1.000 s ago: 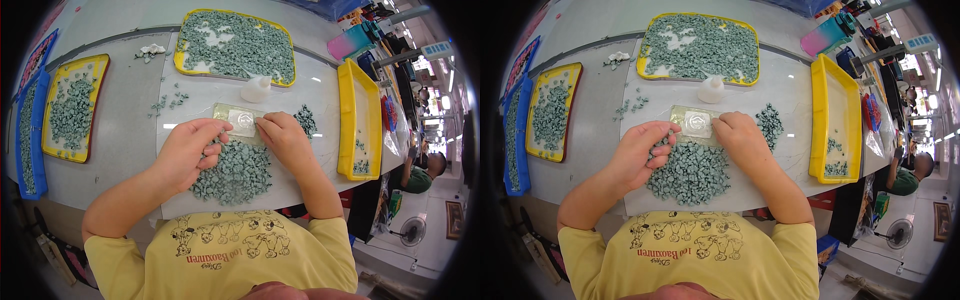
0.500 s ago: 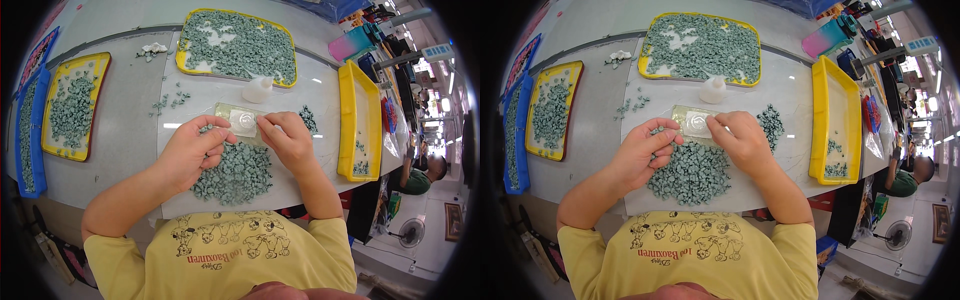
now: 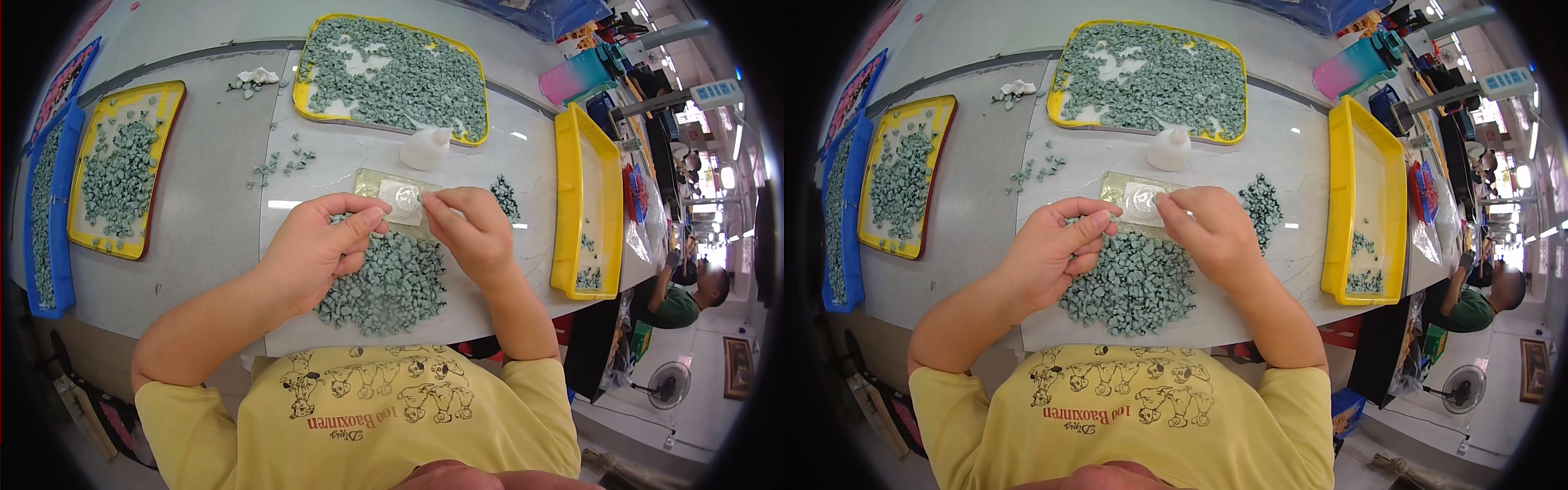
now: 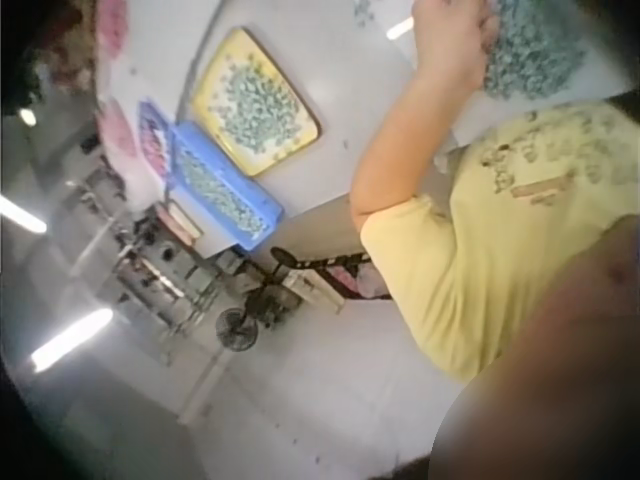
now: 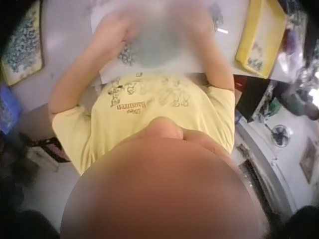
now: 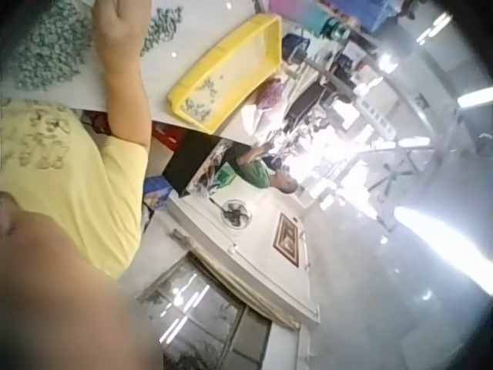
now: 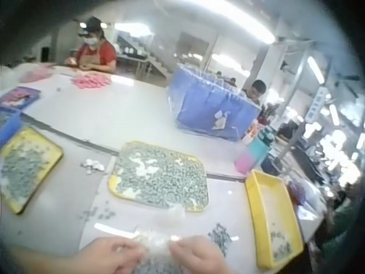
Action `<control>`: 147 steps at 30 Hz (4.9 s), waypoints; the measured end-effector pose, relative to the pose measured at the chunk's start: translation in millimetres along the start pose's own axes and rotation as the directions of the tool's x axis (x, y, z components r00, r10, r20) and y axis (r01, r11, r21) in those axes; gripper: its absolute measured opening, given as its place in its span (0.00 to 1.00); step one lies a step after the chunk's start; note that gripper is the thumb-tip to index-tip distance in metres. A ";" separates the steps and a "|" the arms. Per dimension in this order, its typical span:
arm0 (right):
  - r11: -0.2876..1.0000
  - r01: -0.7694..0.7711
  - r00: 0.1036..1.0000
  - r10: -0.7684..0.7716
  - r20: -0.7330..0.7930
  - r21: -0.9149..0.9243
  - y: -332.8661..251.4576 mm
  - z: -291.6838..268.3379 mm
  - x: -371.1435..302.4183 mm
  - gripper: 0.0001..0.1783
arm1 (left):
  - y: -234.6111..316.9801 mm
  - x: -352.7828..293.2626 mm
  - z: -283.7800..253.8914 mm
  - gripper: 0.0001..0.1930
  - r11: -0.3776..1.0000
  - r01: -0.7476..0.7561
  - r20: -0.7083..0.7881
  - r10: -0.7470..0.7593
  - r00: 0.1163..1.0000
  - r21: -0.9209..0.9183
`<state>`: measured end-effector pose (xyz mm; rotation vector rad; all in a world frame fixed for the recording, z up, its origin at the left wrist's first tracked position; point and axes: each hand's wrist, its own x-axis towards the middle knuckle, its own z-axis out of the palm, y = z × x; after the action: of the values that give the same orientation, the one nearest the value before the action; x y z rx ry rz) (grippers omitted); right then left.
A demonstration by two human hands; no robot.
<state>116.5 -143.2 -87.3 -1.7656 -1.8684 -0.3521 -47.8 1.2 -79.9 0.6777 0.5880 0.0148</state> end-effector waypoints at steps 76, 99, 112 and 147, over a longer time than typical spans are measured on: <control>0.781 -0.577 0.601 0.605 0.522 -0.240 22.2 -41.8 -17.3 0.10 | 0.7 -12.8 7.3 0.09 0.987 0.146 0.034 -0.148 0.988 0.065; 0.934 -0.189 0.982 0.173 0.079 0.304 -38.1 -7.4 11.8 0.15 | -3.6 -14.2 0.1 0.09 0.984 0.128 0.114 -0.143 0.983 0.123; 1.000 0.006 0.999 -0.006 0.036 -0.003 -8.2 -0.2 6.6 0.16 | -2.2 -13.5 -2.2 0.06 0.984 0.134 0.104 -0.146 0.984 0.118; 0.291 -0.511 0.746 0.617 0.250 0.809 -37.8 7.9 8.7 0.07 | 1.1 -18.3 -6.2 0.16 0.990 0.137 -0.014 -0.137 0.990 -0.015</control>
<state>77.9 -135.8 -82.5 -1.4564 -0.8588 0.6617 -66.2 2.0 -73.8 0.6227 0.6470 -0.1041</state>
